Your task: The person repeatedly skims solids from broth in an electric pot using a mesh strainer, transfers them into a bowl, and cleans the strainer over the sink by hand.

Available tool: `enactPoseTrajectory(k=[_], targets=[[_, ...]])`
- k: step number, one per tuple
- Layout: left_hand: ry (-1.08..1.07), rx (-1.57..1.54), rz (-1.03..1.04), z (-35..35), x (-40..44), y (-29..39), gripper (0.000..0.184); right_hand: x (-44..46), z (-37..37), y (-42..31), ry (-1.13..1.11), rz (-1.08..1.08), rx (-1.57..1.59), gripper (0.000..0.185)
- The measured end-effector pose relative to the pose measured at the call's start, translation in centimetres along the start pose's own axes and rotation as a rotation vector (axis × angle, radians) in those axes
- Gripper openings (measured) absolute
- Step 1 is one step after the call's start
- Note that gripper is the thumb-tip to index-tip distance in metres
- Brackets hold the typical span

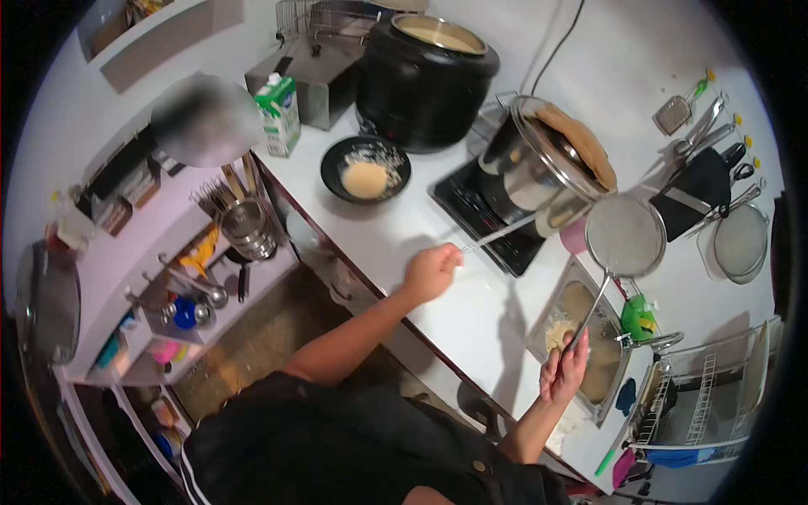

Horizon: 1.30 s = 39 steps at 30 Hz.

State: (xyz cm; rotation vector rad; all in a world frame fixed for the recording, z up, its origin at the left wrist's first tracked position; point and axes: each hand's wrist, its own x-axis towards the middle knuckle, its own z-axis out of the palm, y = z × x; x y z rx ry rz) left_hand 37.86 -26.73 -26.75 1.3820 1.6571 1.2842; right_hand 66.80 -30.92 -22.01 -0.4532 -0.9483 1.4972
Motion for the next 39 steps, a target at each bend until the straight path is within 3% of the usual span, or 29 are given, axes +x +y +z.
enactPoseTrajectory(k=[3,7,9,13,17,20,22,26,29,35,39], targets=[[0.270,0.217,0.104,-10.7,2.4,-4.1,0.019,5.3,7.4,3.1,0.170,-0.051,-0.382,0.042],[0.227,0.397,-0.013,-20.8,4.8,-6.3,0.019,13.7,15.3,4.9,0.209,-0.236,-0.788,0.030],[0.189,0.426,-0.034,-23.2,5.6,-7.1,0.020,18.7,19.0,4.5,0.110,-0.563,-1.175,0.030],[0.153,0.339,-0.051,-25.1,7.2,-9.4,0.021,29.0,25.0,3.1,-0.082,-1.002,-1.821,0.032],[0.115,0.233,0.035,-25.7,7.4,-10.2,0.020,38.4,29.3,4.3,-0.194,-1.074,-2.252,0.034],[-0.011,0.158,-0.075,-26.3,7.2,-9.1,0.020,43.8,31.4,6.3,-0.352,-1.165,-2.371,0.035],[-0.038,0.134,-0.076,-26.6,7.0,-9.5,0.020,46.5,32.5,7.8,-0.529,-1.325,-2.386,0.025],[-0.076,0.055,-0.068,-27.8,8.3,-8.9,0.019,49.2,34.6,10.3,-0.647,-1.348,-2.479,0.016],[-0.140,0.019,-0.087,-29.0,9.5,-9.0,0.018,50.9,34.7,11.6,-0.731,-1.283,-2.564,0.024],[-0.242,0.056,-0.022,-31.4,12.4,-10.3,0.019,52.8,35.4,12.6,-0.628,-1.064,-2.636,0.014],[-0.270,0.031,0.013,-31.2,13.8,-10.9,0.019,55.6,35.5,13.7,-0.633,-1.121,-2.653,0.009]])
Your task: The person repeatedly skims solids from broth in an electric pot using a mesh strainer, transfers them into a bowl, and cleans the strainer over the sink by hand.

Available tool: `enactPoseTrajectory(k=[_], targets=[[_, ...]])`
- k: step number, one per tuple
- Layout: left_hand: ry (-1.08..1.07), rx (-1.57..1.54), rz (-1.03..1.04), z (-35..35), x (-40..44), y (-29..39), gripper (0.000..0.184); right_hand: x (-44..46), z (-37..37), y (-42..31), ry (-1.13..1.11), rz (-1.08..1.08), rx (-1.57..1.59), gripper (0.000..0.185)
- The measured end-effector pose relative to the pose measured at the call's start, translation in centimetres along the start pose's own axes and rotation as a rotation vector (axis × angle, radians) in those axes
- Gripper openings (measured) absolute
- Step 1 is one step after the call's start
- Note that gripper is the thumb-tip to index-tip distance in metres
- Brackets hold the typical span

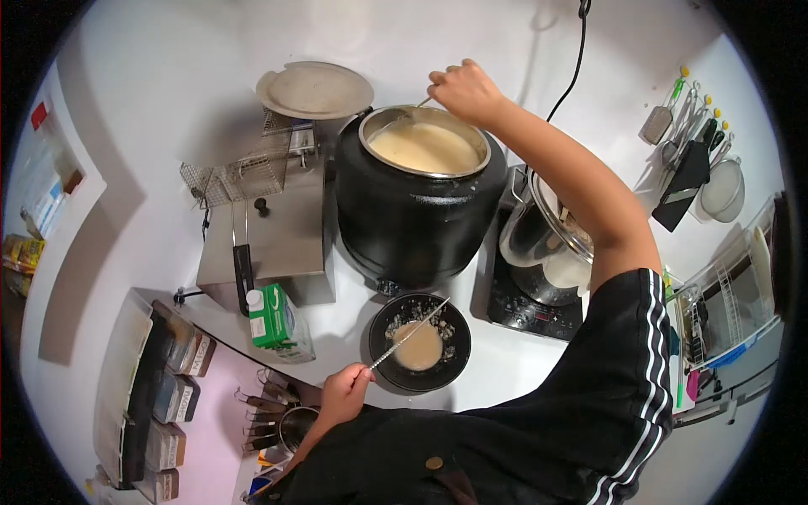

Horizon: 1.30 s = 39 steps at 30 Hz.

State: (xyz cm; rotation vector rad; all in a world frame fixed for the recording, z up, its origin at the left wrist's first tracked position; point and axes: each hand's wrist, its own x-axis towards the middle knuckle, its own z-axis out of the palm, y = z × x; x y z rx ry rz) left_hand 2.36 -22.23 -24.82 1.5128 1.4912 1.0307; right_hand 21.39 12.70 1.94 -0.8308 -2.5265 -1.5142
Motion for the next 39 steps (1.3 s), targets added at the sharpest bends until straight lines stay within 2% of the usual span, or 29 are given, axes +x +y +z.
enactPoseTrajectory(k=[2,6,10,14,16,25,29,31,38,39], targets=[[-0.019,-0.067,-0.032,0.0,0.5,0.6,0.019,1.1,0.8,-0.4,0.038,-0.095,0.054,0.010],[-0.034,-0.108,-0.032,0.6,1.0,-0.3,0.018,2.4,1.4,-1.9,-0.125,-0.182,0.043,0.007],[-0.014,-0.106,-0.031,0.6,0.8,-0.3,0.018,3.6,2.6,-2.6,-0.194,-0.252,0.093,0.007],[0.005,-0.080,-0.077,0.3,0.4,-0.5,0.018,4.1,2.4,-3.1,-0.240,-0.279,0.166,0.013],[0.010,-0.068,-0.094,0.1,0.3,-0.1,0.018,4.1,2.2,-3.4,-0.276,-0.288,0.302,0.014],[-0.013,-0.097,-0.121,0.4,0.0,0.3,0.020,3.9,1.4,-3.8,-0.270,-0.252,0.299,0.028],[-0.019,-0.107,-0.103,0.6,-0.1,0.3,0.020,3.3,1.5,-3.8,-0.253,-0.271,0.321,0.027],[-0.024,-0.091,-0.098,0.6,-0.1,0.3,0.021,2.8,1.2,-3.7,-0.210,-0.360,0.321,0.023],[-0.012,-0.106,-0.052,0.9,-0.3,-0.4,0.021,1.2,0.2,-3.5,-0.248,-0.353,0.356,0.020],[0.008,-0.107,-0.024,1.1,-0.3,-0.5,0.021,1.0,0.1,-3.5,-0.295,-0.298,0.353,0.020]])
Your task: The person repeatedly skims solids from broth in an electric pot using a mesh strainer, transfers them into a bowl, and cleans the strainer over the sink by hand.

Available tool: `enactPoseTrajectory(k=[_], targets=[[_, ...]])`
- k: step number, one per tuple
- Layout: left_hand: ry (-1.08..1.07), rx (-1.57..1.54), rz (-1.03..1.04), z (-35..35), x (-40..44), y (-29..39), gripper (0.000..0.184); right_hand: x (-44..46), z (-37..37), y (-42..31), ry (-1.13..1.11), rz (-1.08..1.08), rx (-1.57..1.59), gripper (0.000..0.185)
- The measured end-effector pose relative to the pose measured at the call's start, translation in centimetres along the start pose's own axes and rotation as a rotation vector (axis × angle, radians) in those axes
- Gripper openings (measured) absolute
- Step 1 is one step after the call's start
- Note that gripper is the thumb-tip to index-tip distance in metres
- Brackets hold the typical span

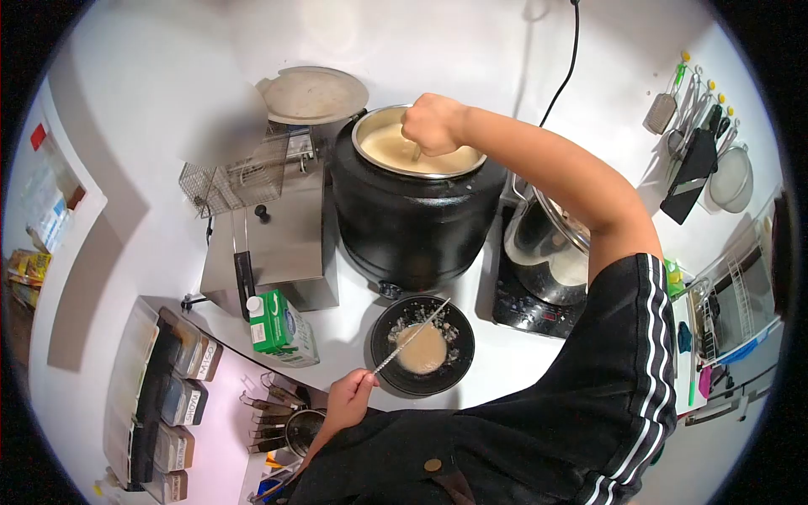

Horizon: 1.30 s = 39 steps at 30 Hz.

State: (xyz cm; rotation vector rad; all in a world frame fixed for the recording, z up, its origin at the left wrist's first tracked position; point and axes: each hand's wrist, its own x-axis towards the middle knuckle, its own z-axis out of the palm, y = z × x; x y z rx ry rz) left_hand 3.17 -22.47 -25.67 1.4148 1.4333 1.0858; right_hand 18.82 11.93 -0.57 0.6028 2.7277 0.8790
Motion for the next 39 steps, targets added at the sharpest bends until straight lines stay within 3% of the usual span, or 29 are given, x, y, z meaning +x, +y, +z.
enactPoseTrajectory(k=[2,4,5,7,11,13,15,17,21,25,27,35,37,39], targets=[[-0.003,-0.002,0.001,0.1,0.0,-0.2,0.020,-0.5,-0.1,0.0,-0.034,0.063,0.010,0.021],[-0.004,-0.004,0.000,0.1,-0.1,-0.3,0.020,-1.2,0.0,0.2,-0.187,0.306,0.163,0.025],[-0.011,-0.002,-0.004,0.1,-0.1,-0.4,0.020,-1.4,0.5,0.5,-0.186,0.307,0.162,0.025],[-0.016,-0.001,-0.006,0.1,0.0,-0.4,0.020,-1.9,2.5,1.7,-0.139,0.518,0.350,0.029],[-0.014,-0.010,-0.010,0.0,-0.1,0.1,0.019,-3.3,3.5,3.8,-0.250,0.488,0.405,0.030],[-0.025,-0.014,-0.025,0.0,0.0,0.0,0.019,-4.4,3.4,4.5,-0.335,0.581,0.667,0.024],[-0.031,0.003,-0.027,0.1,0.1,-0.3,0.019,-5.5,4.4,5.4,-0.356,0.460,0.666,0.015],[-0.037,0.006,-0.015,0.1,0.1,-0.3,0.020,-6.6,4.2,5.5,-0.335,0.642,1.012,0.010],[-0.042,0.045,0.000,0.1,0.2,0.7,0.020,-7.7,5.0,5.9,-0.443,0.815,1.056,0.011],[-0.060,0.042,-0.014,0.1,0.2,0.6,0.021,-8.7,5.6,6.1,-0.338,0.896,1.104,0.012],[-0.058,0.042,-0.008,0.2,0.2,0.4,0.021,-8.6,6.2,6.5,-0.316,1.025,1.181,0.020],[-0.034,0.030,-0.006,-0.1,-0.1,0.4,0.020,-9.3,6.0,6.4,-0.329,0.961,1.005,0.021],[-0.030,0.027,-0.002,-0.2,-0.1,0.4,0.020,-9.9,5.0,5.7,-0.083,1.127,1.185,0.019],[-0.047,0.036,-0.026,-0.2,-0.2,0.2,0.019,-10.4,4.5,5.8,-0.128,1.110,1.171,0.017]])
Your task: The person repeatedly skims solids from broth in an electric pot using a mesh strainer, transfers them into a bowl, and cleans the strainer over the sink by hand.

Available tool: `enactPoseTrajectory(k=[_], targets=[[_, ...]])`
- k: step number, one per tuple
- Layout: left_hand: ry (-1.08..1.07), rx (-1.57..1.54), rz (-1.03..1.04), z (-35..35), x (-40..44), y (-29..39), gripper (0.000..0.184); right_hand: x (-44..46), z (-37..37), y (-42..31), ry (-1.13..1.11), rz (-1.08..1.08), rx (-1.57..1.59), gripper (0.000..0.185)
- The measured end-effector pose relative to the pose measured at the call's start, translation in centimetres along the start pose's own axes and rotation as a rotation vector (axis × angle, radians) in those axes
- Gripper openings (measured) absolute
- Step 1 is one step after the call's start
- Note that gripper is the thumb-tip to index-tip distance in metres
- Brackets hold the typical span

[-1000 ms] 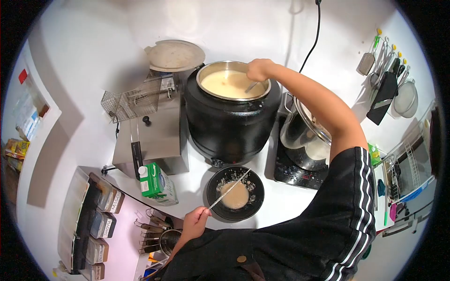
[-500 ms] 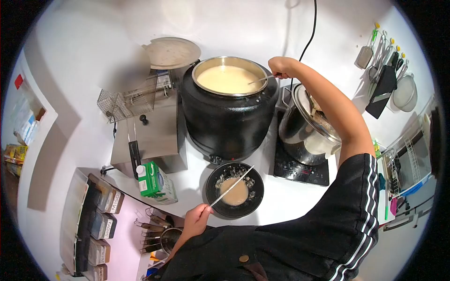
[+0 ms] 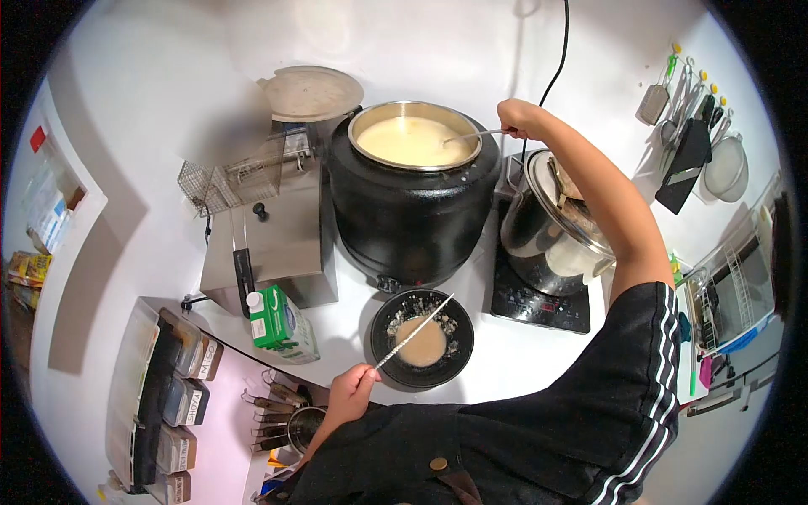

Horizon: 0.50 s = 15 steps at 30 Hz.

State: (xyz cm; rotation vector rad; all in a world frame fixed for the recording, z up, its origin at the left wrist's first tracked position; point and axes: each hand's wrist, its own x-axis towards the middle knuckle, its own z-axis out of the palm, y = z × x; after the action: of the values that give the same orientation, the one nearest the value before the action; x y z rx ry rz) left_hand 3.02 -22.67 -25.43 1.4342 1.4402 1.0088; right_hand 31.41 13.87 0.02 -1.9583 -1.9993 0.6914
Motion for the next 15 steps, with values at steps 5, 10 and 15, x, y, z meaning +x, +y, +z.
enactPoseTrajectory(k=[5,10,15], targets=[[0.002,-0.019,-0.003,0.2,-0.1,0.2,0.019,-0.9,-0.5,0.5,-0.024,0.059,0.067,0.015],[-0.001,-0.020,-0.007,0.1,-0.1,0.5,0.019,-1.6,-0.3,0.9,0.029,0.119,0.187,0.017],[-0.006,-0.021,0.029,0.2,0.0,0.1,0.020,-1.3,-0.5,1.7,-0.013,0.172,0.209,0.016]])
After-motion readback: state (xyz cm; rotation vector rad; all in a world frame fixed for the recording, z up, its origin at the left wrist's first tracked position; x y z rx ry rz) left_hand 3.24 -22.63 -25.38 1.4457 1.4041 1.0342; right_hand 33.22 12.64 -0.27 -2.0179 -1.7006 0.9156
